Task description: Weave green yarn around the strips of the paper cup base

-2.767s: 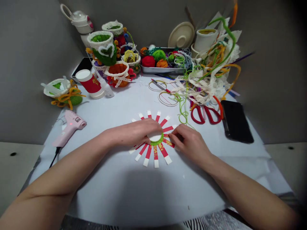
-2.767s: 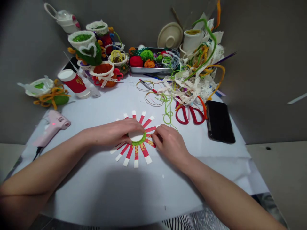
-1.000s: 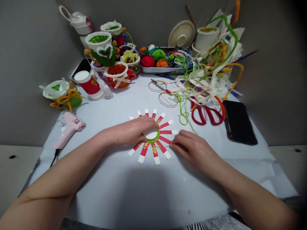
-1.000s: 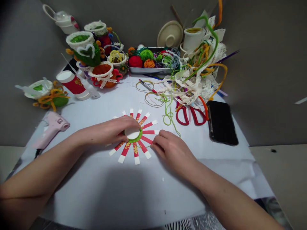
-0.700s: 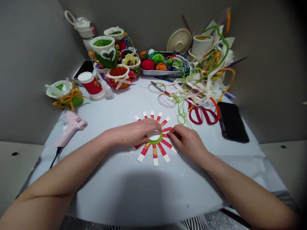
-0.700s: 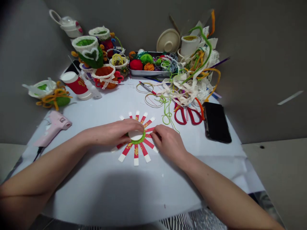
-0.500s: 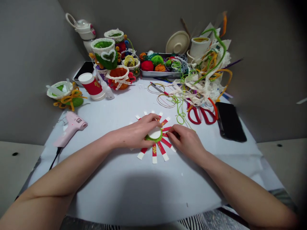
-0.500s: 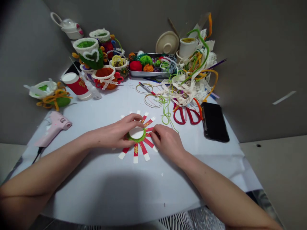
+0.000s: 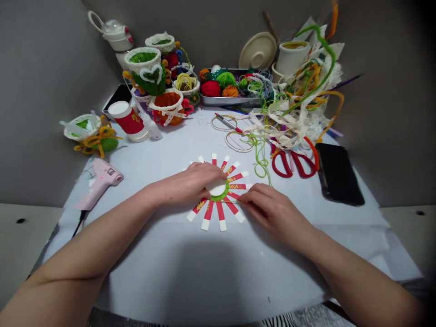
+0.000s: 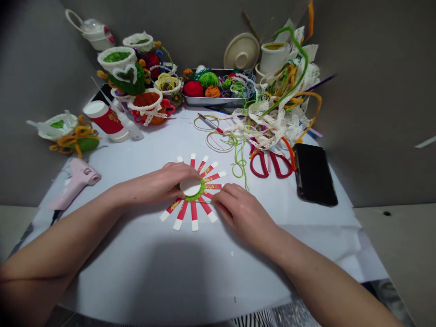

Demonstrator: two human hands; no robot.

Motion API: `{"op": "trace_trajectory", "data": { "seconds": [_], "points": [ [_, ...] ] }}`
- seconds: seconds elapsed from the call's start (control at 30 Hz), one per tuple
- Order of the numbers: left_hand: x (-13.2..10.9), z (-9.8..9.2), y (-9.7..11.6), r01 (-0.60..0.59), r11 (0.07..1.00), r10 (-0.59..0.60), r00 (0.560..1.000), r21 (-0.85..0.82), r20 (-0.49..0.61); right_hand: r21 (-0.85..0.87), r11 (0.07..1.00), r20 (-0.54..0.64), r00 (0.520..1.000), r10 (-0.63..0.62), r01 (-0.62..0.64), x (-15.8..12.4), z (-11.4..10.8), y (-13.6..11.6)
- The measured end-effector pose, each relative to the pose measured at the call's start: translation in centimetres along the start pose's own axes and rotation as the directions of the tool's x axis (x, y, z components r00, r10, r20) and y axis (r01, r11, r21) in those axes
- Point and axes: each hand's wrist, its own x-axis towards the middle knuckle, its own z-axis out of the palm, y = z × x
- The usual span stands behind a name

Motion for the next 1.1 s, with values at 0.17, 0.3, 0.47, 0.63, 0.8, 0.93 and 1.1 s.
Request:
{"op": "trace_trajectory", "data": {
  "seconds": [0.17,0.3,0.47,0.63,0.8,0.93,1.1],
  "points": [
    [0.1,-0.3,0.2,0.013,1.000,-0.013,1.000,0.000,0.006,-0.079,0.993,0.185,0.980,-0.070,0.086,-1.0,-0.6,-1.1],
    [0.1,-0.4,0.2,0.005,1.000,-0.005,1.000,-0.001,0.011,-0.123,0.976,0.266,0.953,-0.144,0.181,-1.5,-0.5,-1.9],
    [0.0,-0.4,0.2,0.013,1.000,-0.013,1.000,-0.005,0.015,-0.202,0.958,0.313,0.940,-0.134,0.204,-1.9,-0.5,-2.1],
    [0.1,-0.4,0.3,0.001,1.000,-0.001,1.000,-0.002,0.003,-0.306,0.949,0.210,0.978,-0.008,0.073,-1.8,-0.8,-1.1],
    [0.1,-0.4,0.3,-0.004,1.000,0.004,1.000,0.000,-0.004,-0.274,0.961,0.130,0.988,0.082,-0.044,-1.2,-0.8,0.0],
    [-0.1,-0.3,0.2,-0.044,0.999,0.044,0.999,0.000,0.006,-0.148,0.984,0.079,0.990,0.117,-0.104,-0.4,-0.3,0.7],
    [-0.1,0.2,0.1,-0.096,0.995,0.096,0.995,-0.019,0.027,-0.084,0.972,-0.080,0.974,0.212,-0.218,0.5,1.0,1.4]
  ]
}}
